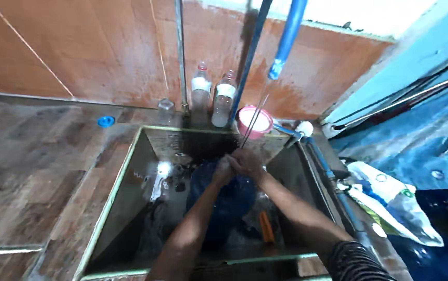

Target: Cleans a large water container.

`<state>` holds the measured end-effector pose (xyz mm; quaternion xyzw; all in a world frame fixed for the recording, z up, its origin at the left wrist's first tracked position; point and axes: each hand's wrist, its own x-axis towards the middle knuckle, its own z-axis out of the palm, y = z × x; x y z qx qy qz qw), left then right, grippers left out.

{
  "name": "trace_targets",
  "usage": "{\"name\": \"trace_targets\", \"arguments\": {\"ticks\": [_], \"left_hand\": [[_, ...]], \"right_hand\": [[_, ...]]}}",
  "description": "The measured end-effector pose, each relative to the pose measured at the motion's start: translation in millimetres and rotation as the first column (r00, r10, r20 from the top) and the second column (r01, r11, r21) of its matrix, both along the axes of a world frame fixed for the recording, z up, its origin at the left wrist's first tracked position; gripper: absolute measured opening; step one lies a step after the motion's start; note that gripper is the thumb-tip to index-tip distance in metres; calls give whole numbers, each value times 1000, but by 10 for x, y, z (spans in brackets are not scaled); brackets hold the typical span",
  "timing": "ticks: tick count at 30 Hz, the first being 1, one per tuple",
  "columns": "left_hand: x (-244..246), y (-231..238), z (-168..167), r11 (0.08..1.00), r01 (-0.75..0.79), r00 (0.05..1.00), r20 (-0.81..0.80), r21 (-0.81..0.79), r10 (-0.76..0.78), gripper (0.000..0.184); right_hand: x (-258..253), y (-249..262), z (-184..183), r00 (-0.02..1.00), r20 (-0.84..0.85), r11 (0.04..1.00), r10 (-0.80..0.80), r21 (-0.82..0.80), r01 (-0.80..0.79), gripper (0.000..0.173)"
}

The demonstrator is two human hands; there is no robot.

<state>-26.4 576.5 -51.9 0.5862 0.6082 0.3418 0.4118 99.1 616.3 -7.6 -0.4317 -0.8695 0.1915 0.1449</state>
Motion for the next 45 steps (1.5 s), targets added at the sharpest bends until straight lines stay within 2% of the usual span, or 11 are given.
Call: {"name": "trace_targets", "arguments": {"ticks": [5,11,14,17,25,28,30,32,34,41,45], "left_hand": [[181,-108,143,994,-67,979,-199,-91,48,68],[169,109,138,983,-44,975,-223,-178,4,71],[60,204,118,987,38,942,-323,-159,-89,52],[-78,247,197,980,80,922,-361,-181,-142,46],[4,170,216,976,159,926,-319,-152,-200,44],[1,112,135,975,152,961,-205,-159,-184,46],[16,73,88,976,143,981,-110,-162,-162,56],[49,44,33,984,89,995,-20,-156,-94,74],[79,35,-14,993,26,999,25,-116,-23,85],[125,130,-2,988,-79,996,-49,-136,72,84],[192,237,5,991,-135,988,-80,-9,134,75]], "right_hand": [[-151,48,198,944,202,923,-263,-232,307,35],[-189,165,-23,743,-180,755,-644,-307,580,39],[-111,42,-317,876,-279,914,-394,-13,406,40],[-13,-128,-605,913,-378,948,-153,204,243,37],[26,11,-548,964,-232,884,-130,412,218,38],[30,-33,-520,944,-284,924,-165,289,248,46],[70,-99,-353,896,-350,956,-274,6,295,49],[151,-66,-89,799,-400,877,-448,-371,306,49],[200,119,65,759,-373,808,-533,-490,326,49],[633,1191,391,742,-437,862,-507,-263,434,54],[937,746,317,826,-305,878,-474,-235,417,41]]}}
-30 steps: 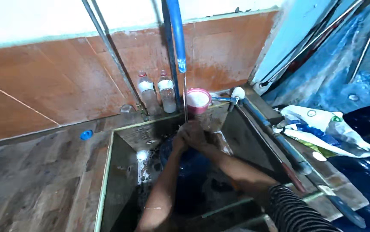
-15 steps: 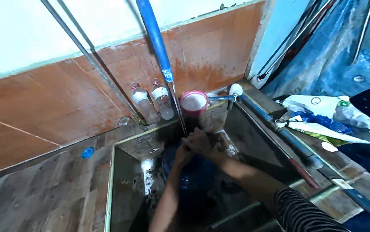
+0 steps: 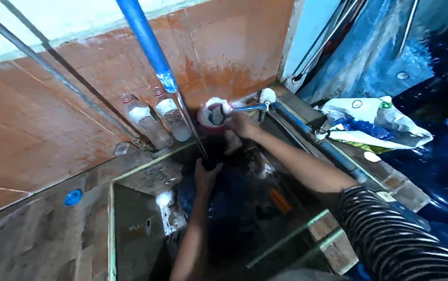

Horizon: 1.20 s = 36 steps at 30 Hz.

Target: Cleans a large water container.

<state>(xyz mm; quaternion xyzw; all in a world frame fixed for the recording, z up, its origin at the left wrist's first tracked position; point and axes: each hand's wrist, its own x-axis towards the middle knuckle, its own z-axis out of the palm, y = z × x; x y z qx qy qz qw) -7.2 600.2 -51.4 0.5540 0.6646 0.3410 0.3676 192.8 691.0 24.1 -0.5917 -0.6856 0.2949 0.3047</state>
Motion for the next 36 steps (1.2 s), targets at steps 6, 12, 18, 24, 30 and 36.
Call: {"name": "trace_targets", "arguments": {"ticks": [6,12,18,24,30,36], "left_hand": [[91,-21,-57,999,47,999,14,16,-48,80],[280,-140,-59,958,-245,969,76,146,236,83],[19,-541,-163,993,33,998,52,116,-39,75],[-70,-1043,-300,870,-425,905,127,249,406,74],[-259,-1321,-160,992,-108,979,180,71,94,80],[-127,-1379,-135,909,-414,910,51,47,412,80]], "right_hand": [[485,-1776,-758,983,106,907,151,-411,-95,40],[1049,-2780,-869,910,376,940,-174,-212,268,38],[1736,-2742,-1016,724,626,836,-291,-201,510,61],[1840,-2587,-919,733,560,785,-386,-219,580,56],[2086,-2707,-424,903,55,866,-425,-266,424,38],[2181,-2760,490,969,-46,910,-244,-356,212,30]]}}
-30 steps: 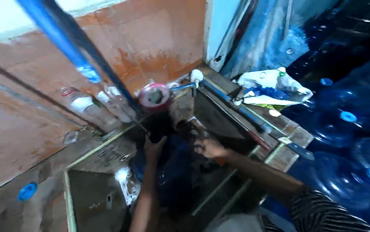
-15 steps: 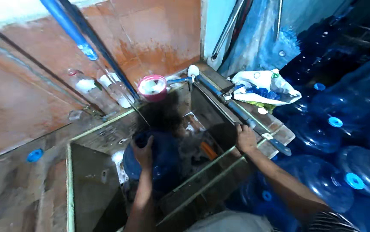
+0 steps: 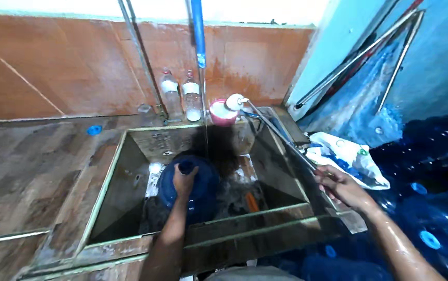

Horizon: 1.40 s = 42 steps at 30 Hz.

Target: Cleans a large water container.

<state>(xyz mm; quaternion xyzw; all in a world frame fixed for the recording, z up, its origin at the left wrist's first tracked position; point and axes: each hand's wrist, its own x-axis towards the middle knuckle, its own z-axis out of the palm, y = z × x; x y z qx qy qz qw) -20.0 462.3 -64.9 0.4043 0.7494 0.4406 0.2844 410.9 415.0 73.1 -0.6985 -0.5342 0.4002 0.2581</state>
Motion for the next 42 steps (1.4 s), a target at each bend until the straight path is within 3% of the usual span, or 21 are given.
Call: {"name": "trace_targets", "arguments": {"ticks": [2,5,7,10,13,15,18,21,23,25,28,32,35,39,42], "left_hand": [[-97,9,19,986,164,986,-26,-43,-165,79],[-281,25,-5,952,295,956,30,-78,-293,84],[-318,0,-88,970,234,972,-5,-62,-234,85],[-176,-168,-157,988,72,976,-195,-134,-98,76],[-27,-342,-276,969,26,935,-337,-248,-111,79],[57,-437,-316,950,1,910,-393,-314,-130,87],[141,-542,-301,921,0,883,-432,-389,-182,91],[203,-587,-223,872,25,861,-434,-488,-267,91],[237,-584,-138,838,41,855,-414,-545,-311,90],[257,-575,-23,809,55,850,-397,-586,-346,88],[339,-581,168,772,115,847,-345,-625,-405,76],[683,-597,296,738,362,799,-217,-569,-560,65],[990,-572,379,714,512,748,-160,-479,-644,59],[1181,-542,396,700,583,720,-135,-413,-680,59],[1175,-537,392,693,594,714,-130,-408,-688,59]], "right_hand": [[-45,163,188,967,221,991,130,13,-136,29],[-193,482,430,786,560,958,263,-56,-280,34],[-297,667,626,645,697,938,315,-126,-322,36],[-486,843,841,473,802,920,365,-232,-317,39],[-723,882,831,325,854,903,407,-322,-284,42],[-815,880,732,279,864,900,419,-353,-258,43],[-752,957,661,367,826,896,429,-338,-287,43],[-526,1104,715,636,648,908,420,-294,-299,39],[-345,1120,774,841,421,926,341,-304,-223,35],[-113,1053,833,942,220,932,254,-318,-177,34],[362,821,934,955,86,918,285,-312,-246,22],[795,381,1194,896,69,866,438,-301,-400,34],[717,116,1324,842,65,815,536,-299,-496,34],[580,23,1212,740,13,701,672,-332,-631,38],[438,-1,1147,678,129,676,724,-330,-659,38]]}}
